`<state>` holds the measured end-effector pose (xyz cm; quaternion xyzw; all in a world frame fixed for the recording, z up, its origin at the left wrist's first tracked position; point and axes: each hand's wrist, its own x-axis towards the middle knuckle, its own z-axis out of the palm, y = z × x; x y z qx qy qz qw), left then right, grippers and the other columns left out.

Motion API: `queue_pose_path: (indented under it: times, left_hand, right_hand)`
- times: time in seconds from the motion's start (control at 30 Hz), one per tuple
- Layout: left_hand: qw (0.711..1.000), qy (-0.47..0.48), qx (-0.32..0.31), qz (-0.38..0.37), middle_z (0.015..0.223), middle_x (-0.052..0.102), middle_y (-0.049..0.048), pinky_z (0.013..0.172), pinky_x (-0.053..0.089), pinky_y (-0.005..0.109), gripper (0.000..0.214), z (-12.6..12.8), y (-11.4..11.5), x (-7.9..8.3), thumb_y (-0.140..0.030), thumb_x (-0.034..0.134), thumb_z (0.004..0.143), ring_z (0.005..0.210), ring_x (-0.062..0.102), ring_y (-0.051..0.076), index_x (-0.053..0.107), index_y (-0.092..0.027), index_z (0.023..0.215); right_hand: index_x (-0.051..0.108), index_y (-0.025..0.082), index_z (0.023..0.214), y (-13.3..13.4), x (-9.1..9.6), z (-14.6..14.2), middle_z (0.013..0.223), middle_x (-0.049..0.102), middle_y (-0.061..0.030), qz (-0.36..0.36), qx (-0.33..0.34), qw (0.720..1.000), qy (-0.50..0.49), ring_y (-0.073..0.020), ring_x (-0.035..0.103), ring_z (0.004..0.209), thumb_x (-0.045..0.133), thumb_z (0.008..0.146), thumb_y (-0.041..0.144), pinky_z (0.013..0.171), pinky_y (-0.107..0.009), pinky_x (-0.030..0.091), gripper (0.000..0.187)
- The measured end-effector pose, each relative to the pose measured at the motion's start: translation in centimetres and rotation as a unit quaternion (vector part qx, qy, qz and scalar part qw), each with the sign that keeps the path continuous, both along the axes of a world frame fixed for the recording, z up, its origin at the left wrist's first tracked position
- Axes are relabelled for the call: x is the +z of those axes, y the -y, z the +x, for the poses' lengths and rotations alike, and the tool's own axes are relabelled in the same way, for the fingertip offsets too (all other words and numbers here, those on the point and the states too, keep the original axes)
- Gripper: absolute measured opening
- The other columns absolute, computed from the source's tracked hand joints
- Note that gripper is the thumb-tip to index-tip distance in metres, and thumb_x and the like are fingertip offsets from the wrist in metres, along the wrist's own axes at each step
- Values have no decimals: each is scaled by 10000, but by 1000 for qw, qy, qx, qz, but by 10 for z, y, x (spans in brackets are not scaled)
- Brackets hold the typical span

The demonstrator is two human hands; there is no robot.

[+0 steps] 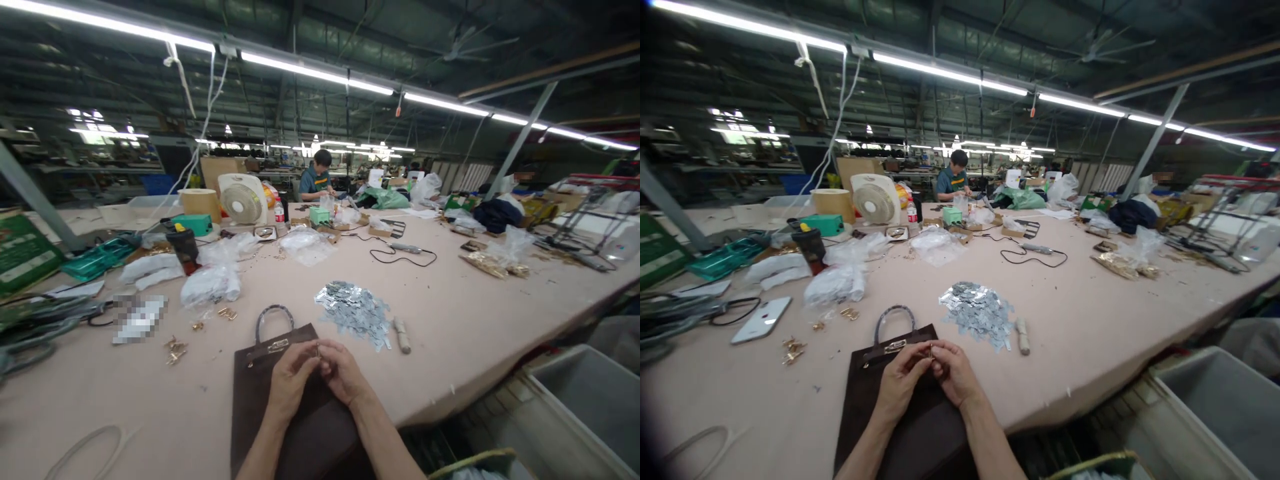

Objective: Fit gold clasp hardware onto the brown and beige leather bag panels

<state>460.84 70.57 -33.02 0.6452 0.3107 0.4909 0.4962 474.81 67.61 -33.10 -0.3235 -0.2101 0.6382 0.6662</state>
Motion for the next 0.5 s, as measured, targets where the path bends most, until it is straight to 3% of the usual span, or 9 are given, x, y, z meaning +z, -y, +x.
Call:
queue_pose_path:
  times: [0.13, 0.2, 0.27, 0.33, 0.4, 0.5]
  left_hand:
    - [999, 26, 33, -18, 1154, 739, 89, 796, 634, 341, 489, -2, 4, -4, -385, 741, 859, 832, 725, 186, 662, -232, 1316]
    - [996, -7, 85, 13, 1149, 738, 89, 833, 626, 359, 417, -10, -2, 2, -379, 672, 911, 889, 726, 200, 658, -229, 1300]
    - [983, -103, 134, 76, 1185, 730, 89, 948, 588, 389, 314, -23, -14, 12, -333, 590, 957, 1034, 706, 224, 681, -229, 1239]
    - [945, -260, 147, 133, 1297, 690, 95, 1072, 512, 420, 330, -39, -30, 24, -273, 568, 953, 1195, 643, 247, 661, -228, 1266]
    - [889, -415, 112, 155, 1336, 670, 111, 1115, 464, 448, 364, -52, -47, 32, -253, 642, 892, 1262, 598, 287, 666, -217, 1253]
    - [848, -506, 39, 151, 1077, 743, 128, 989, 520, 436, 201, -60, -66, 38, -212, 752, 758, 1085, 671, 329, 745, -196, 959]
  right_hand:
    - [759, 166, 981, -5, -8, 4, 699, 566, 44, 37, -80, 994, -63, -27, 381, 518, 888, 728, 293, 452, -115, 341, 310]
    - [736, 196, 956, -8, -11, 8, 712, 539, 58, 50, -124, 986, -99, -25, 356, 512, 886, 724, 294, 442, -107, 336, 293]
    - [712, 203, 919, -9, -13, 11, 711, 521, 65, 53, -145, 981, -115, -22, 343, 508, 888, 708, 282, 438, -97, 334, 286]
    - [704, 197, 916, -9, -14, 12, 714, 505, 68, 51, -145, 980, -123, -19, 342, 514, 882, 712, 269, 443, -92, 338, 280]
    - [714, 182, 945, -8, -15, 9, 724, 499, 69, 44, -145, 981, -124, -15, 353, 524, 877, 720, 251, 451, -96, 345, 287]
    - [735, 166, 975, -8, -15, 3, 716, 483, 68, 35, -156, 982, -101, -23, 393, 547, 879, 715, 254, 466, -109, 360, 311]
